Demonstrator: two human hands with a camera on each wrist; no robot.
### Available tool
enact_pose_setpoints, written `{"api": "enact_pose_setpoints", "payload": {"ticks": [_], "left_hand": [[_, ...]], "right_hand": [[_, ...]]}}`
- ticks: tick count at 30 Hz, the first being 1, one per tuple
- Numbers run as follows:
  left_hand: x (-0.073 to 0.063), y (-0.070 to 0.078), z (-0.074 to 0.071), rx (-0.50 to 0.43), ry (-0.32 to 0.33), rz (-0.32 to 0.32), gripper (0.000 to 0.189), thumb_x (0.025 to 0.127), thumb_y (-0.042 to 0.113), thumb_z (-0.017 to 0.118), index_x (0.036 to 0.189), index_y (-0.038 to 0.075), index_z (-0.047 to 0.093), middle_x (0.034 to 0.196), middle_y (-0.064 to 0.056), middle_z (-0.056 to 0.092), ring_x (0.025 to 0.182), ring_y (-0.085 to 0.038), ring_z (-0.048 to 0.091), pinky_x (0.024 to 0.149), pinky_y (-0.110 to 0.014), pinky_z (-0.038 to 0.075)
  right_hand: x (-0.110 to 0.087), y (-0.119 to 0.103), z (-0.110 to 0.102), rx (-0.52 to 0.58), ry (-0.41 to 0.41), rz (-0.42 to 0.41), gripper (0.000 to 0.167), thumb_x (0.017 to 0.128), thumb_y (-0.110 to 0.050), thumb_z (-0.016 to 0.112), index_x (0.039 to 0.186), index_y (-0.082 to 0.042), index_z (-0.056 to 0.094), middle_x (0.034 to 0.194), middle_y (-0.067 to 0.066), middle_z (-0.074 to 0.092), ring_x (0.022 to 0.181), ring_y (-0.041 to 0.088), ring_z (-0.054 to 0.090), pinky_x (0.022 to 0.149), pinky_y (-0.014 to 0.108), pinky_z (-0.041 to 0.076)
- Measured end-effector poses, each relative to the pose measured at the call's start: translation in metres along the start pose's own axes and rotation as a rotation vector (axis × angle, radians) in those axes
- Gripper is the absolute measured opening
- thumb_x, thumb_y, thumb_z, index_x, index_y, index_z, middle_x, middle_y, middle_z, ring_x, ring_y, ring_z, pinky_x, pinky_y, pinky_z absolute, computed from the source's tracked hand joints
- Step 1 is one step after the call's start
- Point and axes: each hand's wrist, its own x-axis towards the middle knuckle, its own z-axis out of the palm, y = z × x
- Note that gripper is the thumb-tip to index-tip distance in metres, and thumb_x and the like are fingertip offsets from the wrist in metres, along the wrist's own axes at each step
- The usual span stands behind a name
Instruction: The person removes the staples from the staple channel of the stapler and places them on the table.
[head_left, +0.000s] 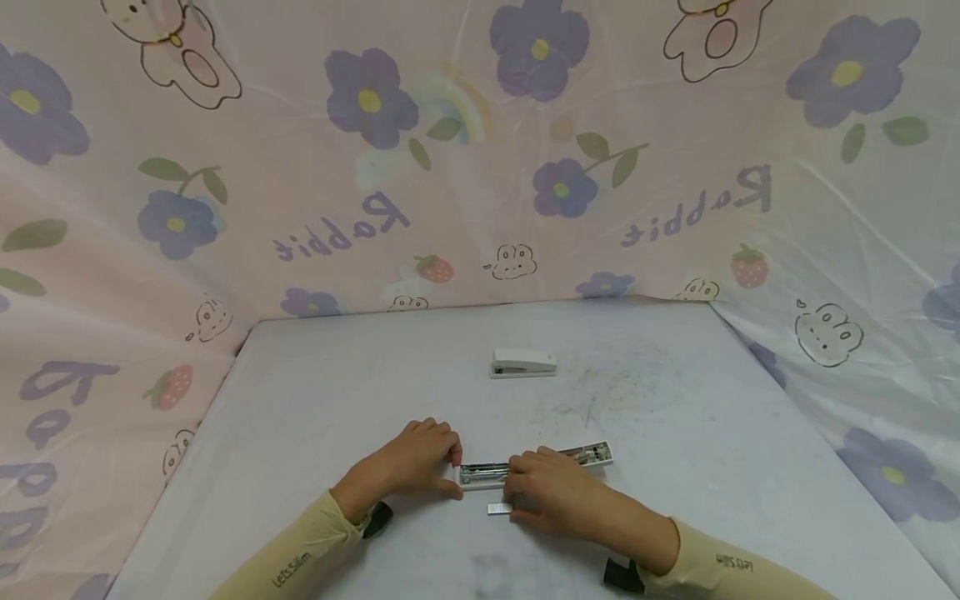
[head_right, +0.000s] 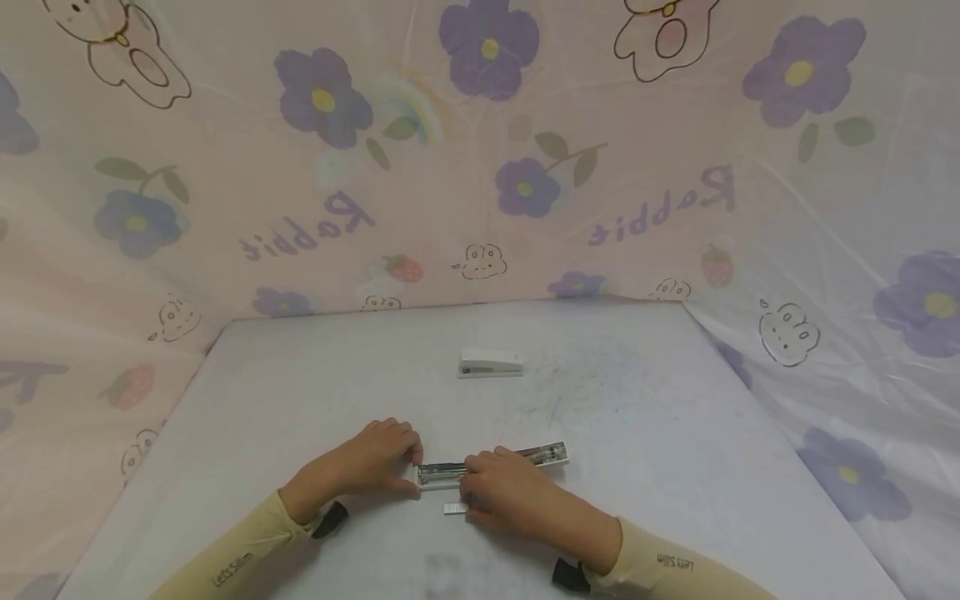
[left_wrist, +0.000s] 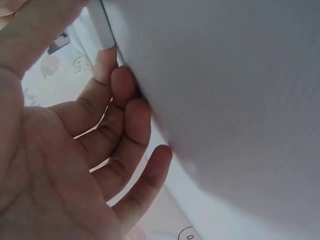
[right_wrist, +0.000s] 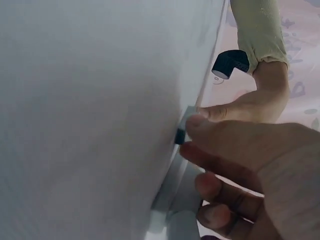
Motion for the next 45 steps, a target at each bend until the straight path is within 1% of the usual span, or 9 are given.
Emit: {"api": "enact_pose_setpoints", "payload": {"ticks": [4,8,12,16,24,29,35,39,45], "left_hand": [[0.000,-0.004,-0.005,-0.079,-0.046,0.002,0.038,0.083,0.043,0.094,0.099,0.020,0.067,0.095,0.011,0.058,0.093,-0.010,0.049,0.091,-0.037,0.047],[0.001,-0.009,-0.018,-0.263,-0.104,-0.035,0.040,0.090,0.040,0.088,0.112,0.011,0.071,0.105,0.004,0.065,0.101,-0.016,0.058,0.093,-0.038,0.051],[0.008,-0.018,-0.028,-0.335,-0.033,-0.068,0.043,0.101,0.037,0.077,0.127,0.004,0.068,0.118,-0.003,0.067,0.112,-0.023,0.063,0.100,-0.044,0.052],[0.018,-0.025,-0.033,-0.306,0.076,-0.057,0.045,0.104,0.033,0.074,0.136,0.002,0.064,0.130,-0.008,0.065,0.125,-0.028,0.062,0.108,-0.048,0.050],[0.052,-0.034,-0.044,-0.247,0.165,-0.071,0.052,0.103,0.034,0.075,0.142,0.002,0.061,0.137,-0.011,0.062,0.132,-0.032,0.058,0.110,-0.050,0.049],[0.076,-0.039,-0.043,-0.237,0.166,-0.091,0.055,0.102,0.032,0.077,0.145,0.002,0.059,0.140,-0.012,0.061,0.134,-0.031,0.058,0.112,-0.048,0.048],[0.101,-0.043,-0.040,-0.223,0.142,-0.131,0.058,0.101,0.034,0.079,0.146,0.003,0.059,0.141,-0.012,0.060,0.134,-0.031,0.057,0.113,-0.048,0.047],[0.113,-0.045,-0.038,-0.224,0.122,-0.161,0.059,0.099,0.034,0.081,0.145,0.004,0.060,0.142,-0.013,0.061,0.133,-0.031,0.058,0.113,-0.049,0.047],[0.130,-0.050,-0.030,-0.219,0.108,-0.164,0.057,0.096,0.032,0.084,0.142,0.005,0.063,0.137,-0.013,0.064,0.129,-0.030,0.060,0.113,-0.046,0.047]], "right_hand": [[0.000,0.003,-0.006,0.057,0.022,0.009,0.015,0.091,-0.028,0.088,0.099,-0.022,0.077,0.095,-0.013,0.062,0.084,0.001,0.054,0.080,0.025,0.051],[0.000,0.013,-0.019,0.131,0.111,0.013,0.014,0.093,-0.024,0.086,0.102,-0.020,0.076,0.092,-0.011,0.063,0.081,0.001,0.053,0.075,0.023,0.050],[0.002,0.034,-0.041,0.156,0.234,0.036,0.018,0.092,-0.019,0.087,0.106,-0.018,0.075,0.093,-0.007,0.065,0.083,0.007,0.058,0.073,0.025,0.051],[0.003,0.061,-0.061,0.172,0.308,0.068,0.025,0.091,-0.015,0.088,0.111,-0.016,0.073,0.097,-0.007,0.066,0.087,0.012,0.061,0.075,0.028,0.053],[0.007,0.115,-0.068,0.231,0.371,0.031,0.037,0.087,-0.004,0.089,0.117,-0.011,0.070,0.107,-0.005,0.068,0.093,0.014,0.061,0.082,0.030,0.052],[0.016,0.140,-0.062,0.266,0.369,0.060,0.041,0.088,-0.002,0.088,0.123,-0.004,0.067,0.115,0.001,0.069,0.101,0.016,0.062,0.087,0.042,0.054],[0.029,0.163,-0.048,0.326,0.326,0.138,0.041,0.092,-0.007,0.086,0.127,-0.003,0.066,0.123,0.007,0.070,0.110,0.033,0.065,0.095,0.054,0.053],[0.042,0.175,-0.034,0.392,0.304,0.153,0.042,0.093,-0.009,0.085,0.130,-0.001,0.066,0.126,0.016,0.070,0.114,0.040,0.064,0.098,0.057,0.052],[0.059,0.186,-0.016,0.447,0.266,0.165,0.041,0.095,-0.014,0.084,0.130,-0.002,0.067,0.127,0.016,0.070,0.116,0.036,0.066,0.100,0.054,0.053]]}}
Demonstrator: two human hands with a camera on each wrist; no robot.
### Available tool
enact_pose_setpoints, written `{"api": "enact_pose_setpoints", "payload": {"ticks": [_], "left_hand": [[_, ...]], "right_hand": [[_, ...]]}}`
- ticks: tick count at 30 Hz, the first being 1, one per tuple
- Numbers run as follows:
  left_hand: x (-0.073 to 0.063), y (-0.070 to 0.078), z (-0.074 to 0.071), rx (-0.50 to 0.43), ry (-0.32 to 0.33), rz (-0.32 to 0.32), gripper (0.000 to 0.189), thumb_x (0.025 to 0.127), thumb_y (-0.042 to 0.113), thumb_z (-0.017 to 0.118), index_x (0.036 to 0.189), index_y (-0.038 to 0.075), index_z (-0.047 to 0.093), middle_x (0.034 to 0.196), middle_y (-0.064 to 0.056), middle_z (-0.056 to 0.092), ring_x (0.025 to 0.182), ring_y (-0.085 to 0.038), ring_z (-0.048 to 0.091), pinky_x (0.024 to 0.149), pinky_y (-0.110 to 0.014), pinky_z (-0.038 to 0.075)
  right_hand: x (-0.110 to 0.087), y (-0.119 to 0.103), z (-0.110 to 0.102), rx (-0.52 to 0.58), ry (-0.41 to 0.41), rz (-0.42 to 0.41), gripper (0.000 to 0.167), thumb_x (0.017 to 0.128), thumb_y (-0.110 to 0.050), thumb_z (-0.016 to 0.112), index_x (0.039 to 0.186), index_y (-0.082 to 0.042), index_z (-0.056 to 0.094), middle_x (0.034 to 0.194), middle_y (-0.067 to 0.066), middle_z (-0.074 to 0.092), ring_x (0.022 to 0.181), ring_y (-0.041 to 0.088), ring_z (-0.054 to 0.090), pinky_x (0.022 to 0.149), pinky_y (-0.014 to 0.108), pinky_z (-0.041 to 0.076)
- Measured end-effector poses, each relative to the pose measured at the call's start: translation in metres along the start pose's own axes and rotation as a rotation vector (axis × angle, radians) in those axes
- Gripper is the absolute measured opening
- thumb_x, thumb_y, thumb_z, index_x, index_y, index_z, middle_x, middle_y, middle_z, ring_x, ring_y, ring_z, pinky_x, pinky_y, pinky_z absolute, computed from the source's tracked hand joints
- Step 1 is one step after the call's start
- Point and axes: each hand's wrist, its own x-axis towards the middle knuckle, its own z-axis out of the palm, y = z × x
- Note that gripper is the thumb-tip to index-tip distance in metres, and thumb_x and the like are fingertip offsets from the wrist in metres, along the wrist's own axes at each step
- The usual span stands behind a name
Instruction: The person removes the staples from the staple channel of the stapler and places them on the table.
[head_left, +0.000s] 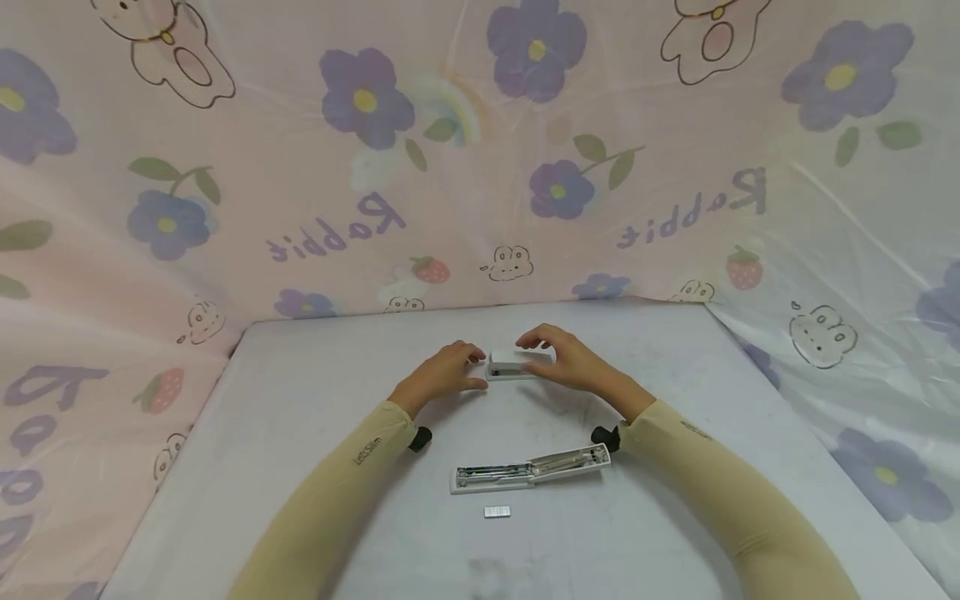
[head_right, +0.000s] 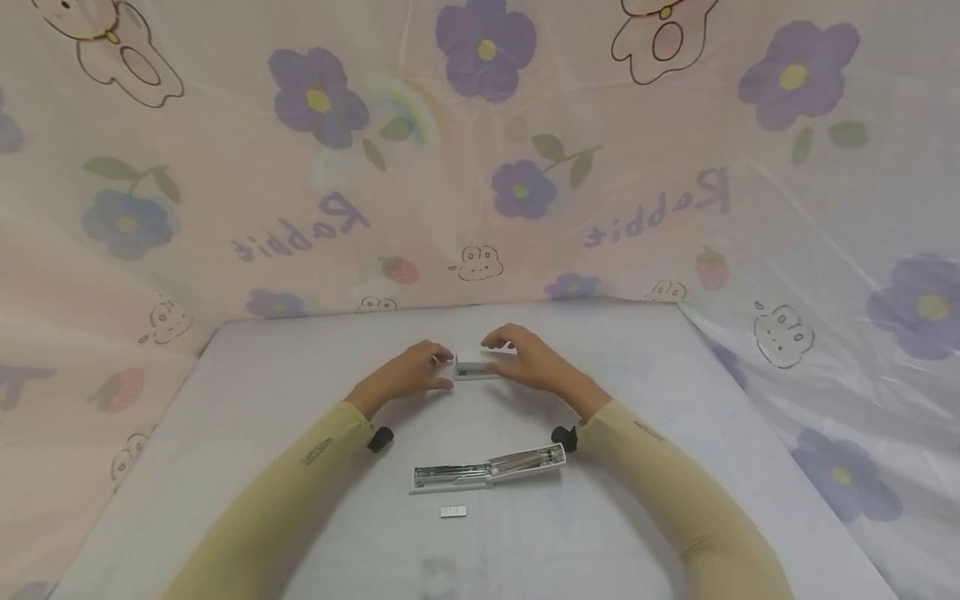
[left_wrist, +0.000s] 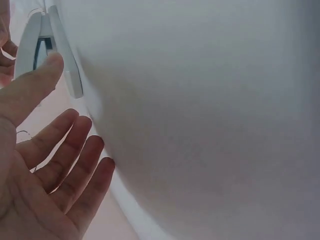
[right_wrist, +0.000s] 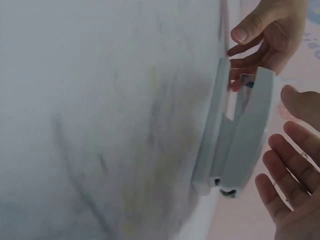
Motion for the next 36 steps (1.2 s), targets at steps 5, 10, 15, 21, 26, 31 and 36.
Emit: {"api": "enact_pose_setpoints", "payload": {"ticks": [5,10,15,21,26,31,36], "left_hand": [[0.009,0.003,0.004,0.055,0.011,-0.015,0.052,0.094,0.034,0.086,0.136,0.009,0.068,0.130,-0.009,0.068,0.124,-0.028,0.061,0.110,-0.046,0.048],[0.014,0.005,0.009,0.106,0.032,-0.040,0.047,0.091,0.038,0.088,0.128,0.013,0.072,0.124,-0.006,0.068,0.117,-0.026,0.061,0.104,-0.045,0.050],[0.016,0.003,0.012,0.118,0.046,-0.056,0.045,0.091,0.038,0.088,0.124,0.013,0.072,0.122,-0.004,0.068,0.116,-0.026,0.061,0.104,-0.044,0.050],[0.017,0.002,0.012,0.134,0.056,-0.038,0.040,0.092,0.037,0.087,0.121,0.013,0.072,0.118,-0.001,0.068,0.112,-0.024,0.061,0.101,-0.044,0.051],[0.017,0.006,0.012,0.150,0.074,-0.052,0.039,0.092,0.036,0.087,0.120,0.013,0.072,0.116,-0.001,0.068,0.108,-0.023,0.061,0.097,-0.041,0.051],[0.019,0.012,0.012,0.177,0.073,-0.058,0.040,0.092,0.036,0.087,0.120,0.012,0.072,0.113,-0.002,0.067,0.102,-0.023,0.059,0.092,-0.040,0.051],[0.022,0.014,0.012,0.221,0.060,-0.080,0.039,0.091,0.038,0.088,0.118,0.014,0.072,0.110,0.001,0.065,0.100,-0.021,0.058,0.089,-0.039,0.052]], "right_hand": [[0.009,0.006,0.010,0.008,-0.019,0.030,0.040,0.095,-0.015,0.085,0.130,-0.003,0.068,0.128,0.012,0.070,0.116,0.032,0.067,0.100,0.051,0.053],[0.015,0.007,0.019,0.029,-0.048,0.062,0.040,0.096,-0.014,0.083,0.131,-0.003,0.067,0.130,0.011,0.070,0.117,0.031,0.066,0.099,0.049,0.054],[0.019,0.008,0.026,0.023,-0.076,0.129,0.038,0.097,-0.018,0.082,0.130,-0.006,0.068,0.127,0.008,0.070,0.116,0.028,0.066,0.101,0.049,0.052],[0.024,0.008,0.029,0.028,-0.103,0.179,0.041,0.096,-0.024,0.084,0.129,-0.006,0.068,0.126,0.008,0.071,0.116,0.028,0.066,0.106,0.049,0.049],[0.028,0.005,0.028,0.019,-0.135,0.200,0.047,0.096,-0.027,0.084,0.133,-0.004,0.068,0.128,0.012,0.069,0.119,0.030,0.064,0.108,0.050,0.048],[0.028,0.006,0.027,-0.001,-0.139,0.237,0.047,0.096,-0.027,0.084,0.132,-0.001,0.068,0.125,0.014,0.068,0.120,0.032,0.062,0.109,0.052,0.048],[0.027,0.007,0.027,0.011,-0.135,0.241,0.046,0.097,-0.028,0.083,0.132,-0.001,0.068,0.126,0.013,0.068,0.122,0.032,0.062,0.110,0.052,0.047]]}}
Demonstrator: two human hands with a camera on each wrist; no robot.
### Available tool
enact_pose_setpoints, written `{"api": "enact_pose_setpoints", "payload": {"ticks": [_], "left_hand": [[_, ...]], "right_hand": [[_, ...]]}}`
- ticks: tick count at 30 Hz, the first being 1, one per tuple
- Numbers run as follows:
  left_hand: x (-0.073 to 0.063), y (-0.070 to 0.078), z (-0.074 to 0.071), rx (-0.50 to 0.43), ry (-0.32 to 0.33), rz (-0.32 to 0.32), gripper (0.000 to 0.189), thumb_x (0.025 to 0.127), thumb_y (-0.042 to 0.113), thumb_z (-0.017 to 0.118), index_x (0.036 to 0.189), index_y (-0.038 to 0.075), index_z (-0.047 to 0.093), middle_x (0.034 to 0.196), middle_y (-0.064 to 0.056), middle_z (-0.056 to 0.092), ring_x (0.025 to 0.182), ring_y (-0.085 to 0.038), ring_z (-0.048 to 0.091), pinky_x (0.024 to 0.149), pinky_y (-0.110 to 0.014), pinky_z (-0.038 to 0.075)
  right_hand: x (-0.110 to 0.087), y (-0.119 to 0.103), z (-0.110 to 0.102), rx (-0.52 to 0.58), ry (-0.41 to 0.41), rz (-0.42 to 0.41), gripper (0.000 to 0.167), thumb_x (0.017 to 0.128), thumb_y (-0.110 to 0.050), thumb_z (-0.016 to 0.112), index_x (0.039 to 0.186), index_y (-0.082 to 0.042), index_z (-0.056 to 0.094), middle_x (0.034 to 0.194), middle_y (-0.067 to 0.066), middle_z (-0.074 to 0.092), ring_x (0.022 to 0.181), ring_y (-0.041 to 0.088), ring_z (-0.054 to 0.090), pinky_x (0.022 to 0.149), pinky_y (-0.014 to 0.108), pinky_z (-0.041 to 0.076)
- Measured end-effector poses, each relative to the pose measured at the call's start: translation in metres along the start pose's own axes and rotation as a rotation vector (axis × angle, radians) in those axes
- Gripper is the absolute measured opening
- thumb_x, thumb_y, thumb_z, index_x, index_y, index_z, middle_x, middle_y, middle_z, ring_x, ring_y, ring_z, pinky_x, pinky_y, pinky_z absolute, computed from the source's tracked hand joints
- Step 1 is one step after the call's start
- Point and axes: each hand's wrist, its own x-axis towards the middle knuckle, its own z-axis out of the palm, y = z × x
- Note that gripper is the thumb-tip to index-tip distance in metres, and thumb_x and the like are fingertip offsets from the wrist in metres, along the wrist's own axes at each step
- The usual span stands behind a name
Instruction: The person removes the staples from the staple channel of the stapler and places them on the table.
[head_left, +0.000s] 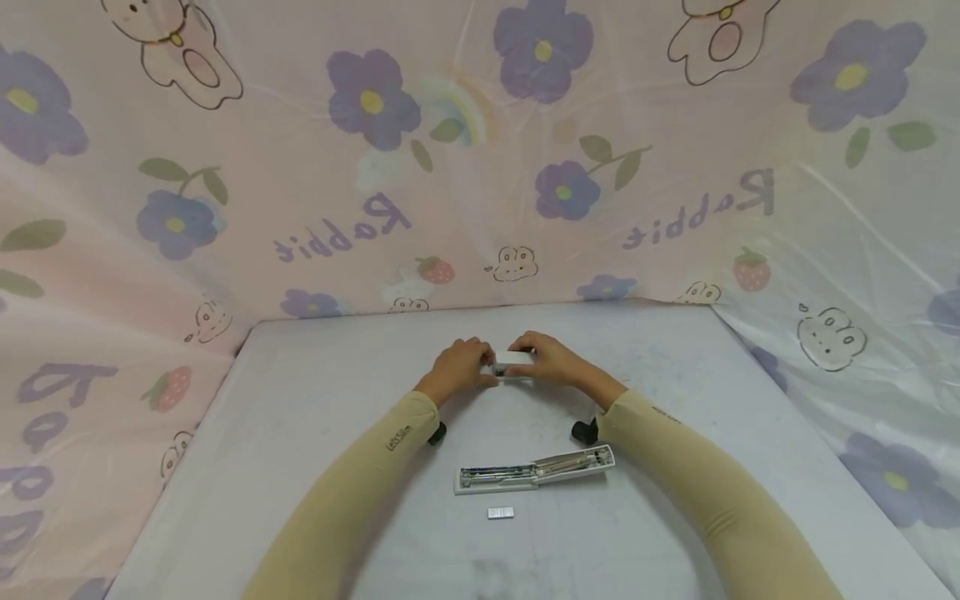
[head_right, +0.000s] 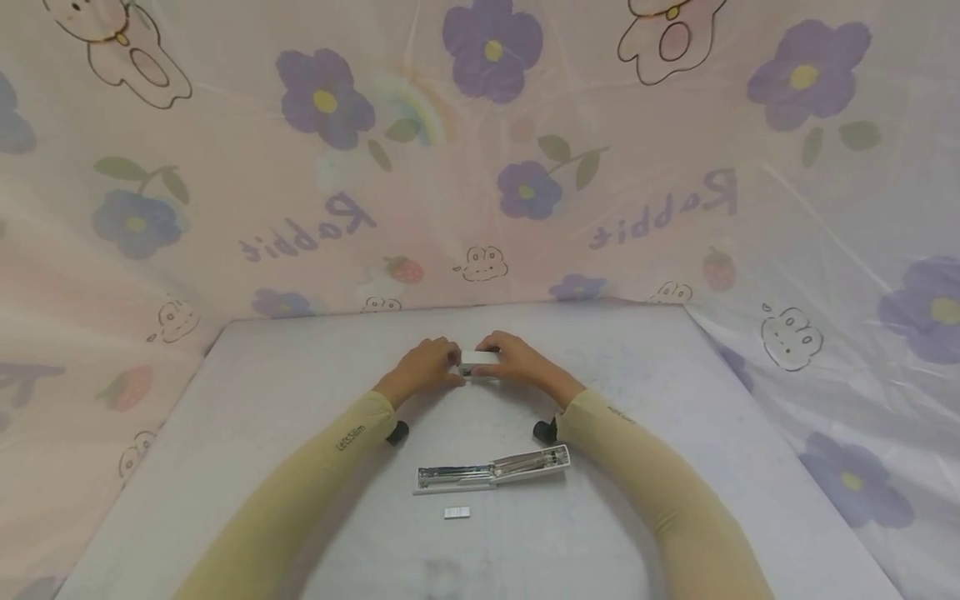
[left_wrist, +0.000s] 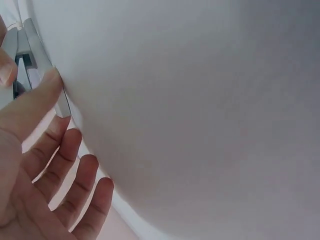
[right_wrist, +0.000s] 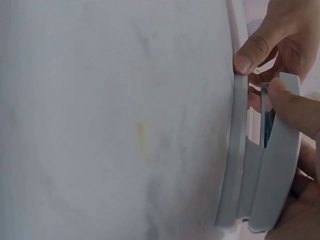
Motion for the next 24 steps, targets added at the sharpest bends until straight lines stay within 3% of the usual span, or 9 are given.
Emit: {"api": "enact_pose_setpoints", "payload": {"ticks": [15,24], "left_hand": [[0.0062,-0.0004,-0.0038,-0.011,-0.069,-0.040,0.038,0.092,0.039,0.087,0.119,0.017,0.072,0.114,0.001,0.065,0.109,-0.022,0.059,0.097,-0.042,0.052],[0.0060,-0.0006,-0.0040,-0.044,-0.052,-0.022,0.035,0.090,0.035,0.089,0.113,0.015,0.072,0.110,0.000,0.064,0.103,-0.023,0.058,0.092,-0.041,0.052]], "right_hand": [[-0.0010,0.0006,-0.0001,0.028,0.009,0.006,0.047,0.097,-0.031,0.083,0.131,-0.002,0.067,0.126,0.013,0.069,0.123,0.032,0.062,0.111,0.054,0.046],[-0.0021,-0.0007,-0.0001,0.066,0.016,-0.014,0.043,0.095,-0.023,0.085,0.128,0.000,0.069,0.124,0.017,0.070,0.117,0.035,0.063,0.104,0.054,0.047]]}}
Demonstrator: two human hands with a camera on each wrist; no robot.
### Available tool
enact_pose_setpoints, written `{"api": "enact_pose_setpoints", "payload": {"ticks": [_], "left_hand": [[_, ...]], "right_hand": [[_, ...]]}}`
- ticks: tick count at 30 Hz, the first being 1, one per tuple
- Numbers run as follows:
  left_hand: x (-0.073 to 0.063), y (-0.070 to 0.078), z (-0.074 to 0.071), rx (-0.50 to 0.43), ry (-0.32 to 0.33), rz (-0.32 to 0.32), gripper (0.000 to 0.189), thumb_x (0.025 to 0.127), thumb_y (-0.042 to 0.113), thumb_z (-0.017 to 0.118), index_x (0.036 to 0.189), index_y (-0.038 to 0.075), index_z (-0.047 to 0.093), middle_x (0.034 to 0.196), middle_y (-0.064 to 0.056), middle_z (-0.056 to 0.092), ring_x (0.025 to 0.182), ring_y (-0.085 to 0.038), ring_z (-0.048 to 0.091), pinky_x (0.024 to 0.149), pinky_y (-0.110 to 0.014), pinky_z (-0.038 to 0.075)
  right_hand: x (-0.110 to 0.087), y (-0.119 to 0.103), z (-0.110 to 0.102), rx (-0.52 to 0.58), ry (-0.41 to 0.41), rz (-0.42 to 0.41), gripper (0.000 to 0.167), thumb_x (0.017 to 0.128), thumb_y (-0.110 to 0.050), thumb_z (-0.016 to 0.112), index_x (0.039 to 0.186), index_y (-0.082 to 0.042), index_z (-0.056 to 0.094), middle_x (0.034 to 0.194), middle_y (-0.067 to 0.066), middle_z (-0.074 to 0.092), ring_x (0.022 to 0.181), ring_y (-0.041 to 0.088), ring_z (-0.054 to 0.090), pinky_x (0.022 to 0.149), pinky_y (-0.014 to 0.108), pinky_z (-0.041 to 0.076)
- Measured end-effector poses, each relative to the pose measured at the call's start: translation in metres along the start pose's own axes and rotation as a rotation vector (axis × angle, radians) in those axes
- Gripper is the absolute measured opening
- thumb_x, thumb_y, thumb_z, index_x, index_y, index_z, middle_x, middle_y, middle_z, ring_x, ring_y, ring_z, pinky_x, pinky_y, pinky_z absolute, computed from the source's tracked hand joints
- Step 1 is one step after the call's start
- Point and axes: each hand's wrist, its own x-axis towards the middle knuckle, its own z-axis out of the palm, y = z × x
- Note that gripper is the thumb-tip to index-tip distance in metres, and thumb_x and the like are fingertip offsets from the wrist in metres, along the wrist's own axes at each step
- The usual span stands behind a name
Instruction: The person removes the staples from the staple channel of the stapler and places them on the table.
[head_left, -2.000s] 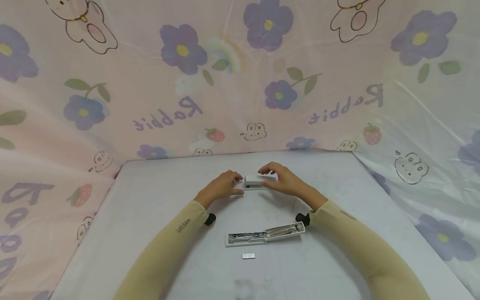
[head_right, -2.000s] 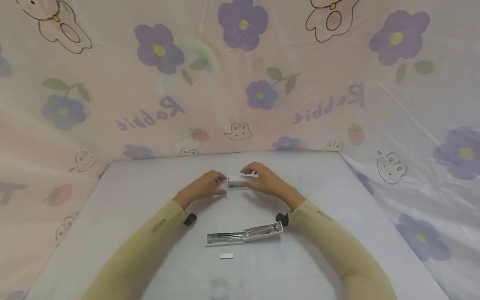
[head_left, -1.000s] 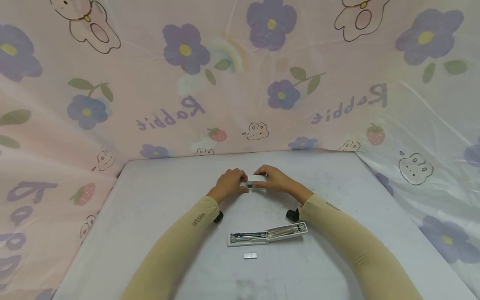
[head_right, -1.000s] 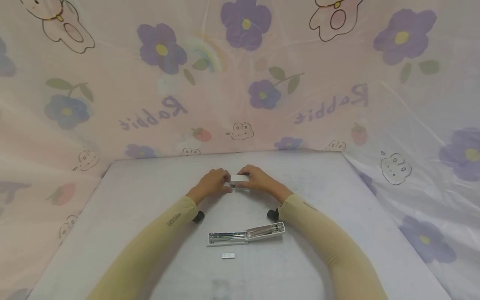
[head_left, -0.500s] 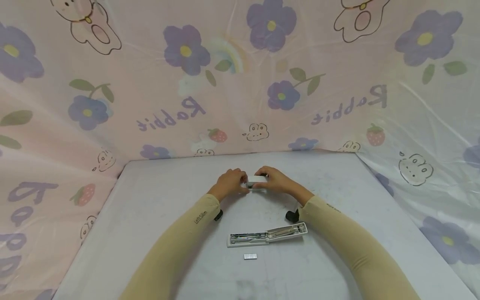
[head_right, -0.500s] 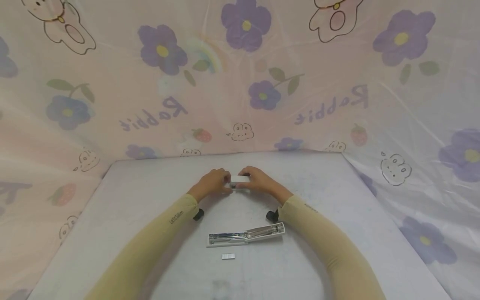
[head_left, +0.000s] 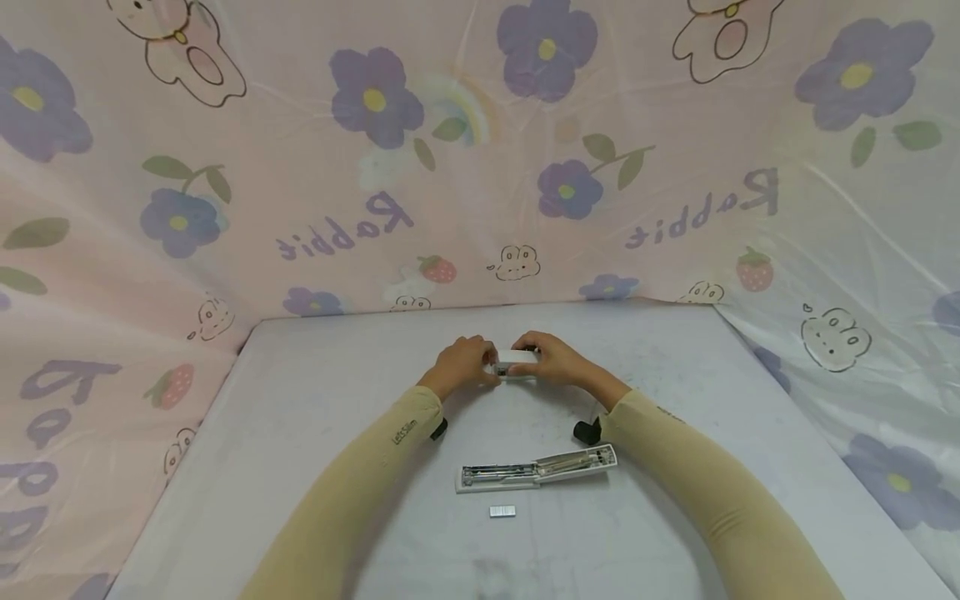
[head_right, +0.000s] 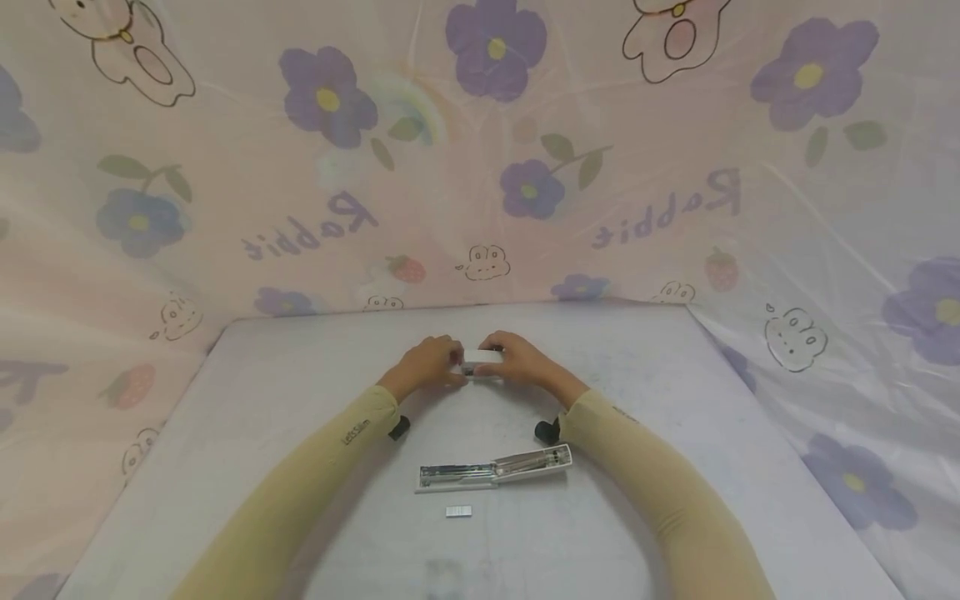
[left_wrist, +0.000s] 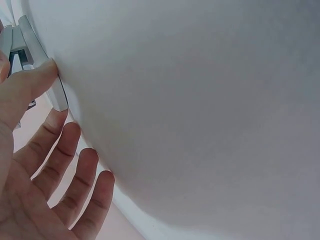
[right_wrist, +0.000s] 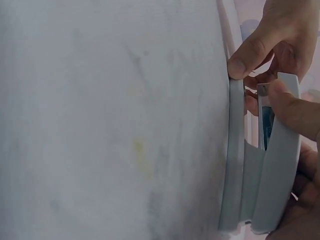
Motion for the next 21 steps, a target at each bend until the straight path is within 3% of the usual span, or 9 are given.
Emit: {"api": "enact_pose_setpoints", "payload": {"ticks": [12,21], "left_hand": [[-0.0032,0.0033,-0.0038,-0.017,-0.012,-0.005,0.035,0.091,0.033,0.088,0.116,0.014,0.072,0.112,-0.001,0.065,0.105,-0.023,0.058,0.094,-0.043,0.052],[-0.0037,0.0048,-0.0042,-0.017,-0.013,-0.008,0.036,0.091,0.033,0.089,0.116,0.013,0.072,0.106,-0.001,0.063,0.099,-0.021,0.056,0.091,-0.041,0.052]], "right_hand": [[0.0009,0.0036,0.0002,0.018,0.009,-0.008,0.041,0.095,-0.025,0.085,0.126,-0.004,0.071,0.123,0.012,0.071,0.116,0.031,0.063,0.104,0.053,0.047],[-0.0018,0.0006,0.0009,0.013,0.014,-0.015,0.044,0.095,-0.023,0.085,0.129,0.001,0.070,0.125,0.018,0.070,0.117,0.036,0.063,0.104,0.055,0.047]]}}
